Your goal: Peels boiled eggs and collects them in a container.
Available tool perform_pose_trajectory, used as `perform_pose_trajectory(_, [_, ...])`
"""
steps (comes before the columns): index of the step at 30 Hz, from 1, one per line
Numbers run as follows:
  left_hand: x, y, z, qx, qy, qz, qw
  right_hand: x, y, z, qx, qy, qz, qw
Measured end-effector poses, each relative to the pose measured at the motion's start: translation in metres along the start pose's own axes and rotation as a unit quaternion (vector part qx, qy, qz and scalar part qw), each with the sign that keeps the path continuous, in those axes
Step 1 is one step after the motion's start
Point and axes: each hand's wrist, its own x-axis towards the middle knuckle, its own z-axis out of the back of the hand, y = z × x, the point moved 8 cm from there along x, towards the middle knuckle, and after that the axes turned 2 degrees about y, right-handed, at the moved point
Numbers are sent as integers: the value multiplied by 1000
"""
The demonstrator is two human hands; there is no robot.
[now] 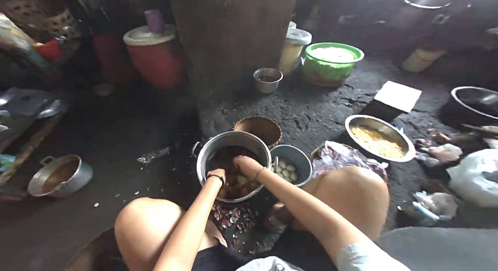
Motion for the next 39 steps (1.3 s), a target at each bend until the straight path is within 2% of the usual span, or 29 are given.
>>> perform_pose_trajectory(2, [-18,-6,28,-81,-98,-40,991,-14,7,29,124,-158,64,978])
perform_pose_trajectory(3, [-22,-8,45,-97,-147,-56,983,-16,1,36,143,-200,62,967])
perform_pose_trajectory(4, [-18,-6,57,-99,-177,-64,977,-12,-9,33,127,-185,36,974])
perform_pose_trajectory(5, [-8,-2,61,-91,-172,-66,979,-5,-23,19,94,-108,-14,990])
perform_pose_trajectory(6, [4,4,55,-75,-138,-66,985,0,-36,-3,60,-6,-72,996])
perform_pose_trajectory(7, [11,9,48,-54,-101,-71,991,0,-43,-17,31,60,-104,992])
perform_pose_trajectory(8, [12,12,52,-37,-96,-83,991,1,-43,-10,24,48,-93,994])
perform_pose_trajectory(9, [4,12,64,-42,-131,-99,986,2,-37,13,39,-28,-50,998])
perform_pose_trajectory(11, [-17,13,84,-84,-233,-117,962,-4,-23,57,94,-199,45,975])
perform_pose_trajectory(12, [-22,15,87,-90,-258,-109,956,-5,-21,68,106,-243,69,962])
perform_pose_trajectory(13, [-17,17,79,-74,-232,-91,966,0,-23,64,90,-230,63,967])
perform_pose_trajectory(14, [-6,20,59,-39,-156,-67,985,6,-28,44,41,-146,30,988])
perform_pose_trajectory(15, [4,21,36,2,-67,-47,997,12,-33,18,-22,-22,-10,999])
perform_pose_trajectory(16, [11,22,19,31,-14,-38,999,14,-34,-2,-73,81,-34,993])
perform_pose_trajectory(17, [13,22,18,33,-15,-41,998,17,-30,-4,-92,105,-33,990])
perform_pose_trajectory(20, [13,23,30,-24,-110,-56,992,21,-12,21,4,-30,75,997])
perform_pose_trajectory(21, [18,25,26,-20,-99,-41,994,23,-16,20,7,-40,76,996])
perform_pose_trajectory(23, [27,27,13,27,-33,-16,999,28,-32,6,-24,19,20,999])
perform_pose_trajectory(24, [25,24,18,42,-28,-21,999,29,-36,10,-22,16,15,1000])
perform_pose_trajectory(26, [11,14,39,14,-81,-60,995,15,-23,40,47,-90,82,991])
perform_pose_trajectory(28, [-1,7,55,-63,-153,-104,981,-9,-11,69,102,-222,143,959])
perform_pose_trajectory(29, [-4,6,62,-89,-187,-113,972,-16,-11,78,106,-275,152,944])
perform_pose_trajectory(30, [-4,7,68,-99,-208,-110,967,-18,-15,79,87,-288,144,943])
perform_pose_trajectory(31, [-2,8,69,-91,-210,-101,968,-13,-21,71,45,-237,130,962])
perform_pose_trajectory(33, [0,10,67,-62,-196,-107,973,-7,-34,48,-49,-66,111,990])
perform_pose_trajectory(34, [-2,10,70,-52,-214,-122,968,-11,-39,52,-72,-60,123,988])
perform_pose_trajectory(36, [-15,18,86,-58,-318,-155,934,-35,-48,86,-33,-143,142,979])
perform_pose_trajectory(38, [-29,42,105,-87,-434,-127,888,-61,-64,117,-19,-199,47,979])
perform_pose_trajectory(39, [-33,59,111,-108,-461,-84,877,-72,-74,122,-40,-182,-36,982])
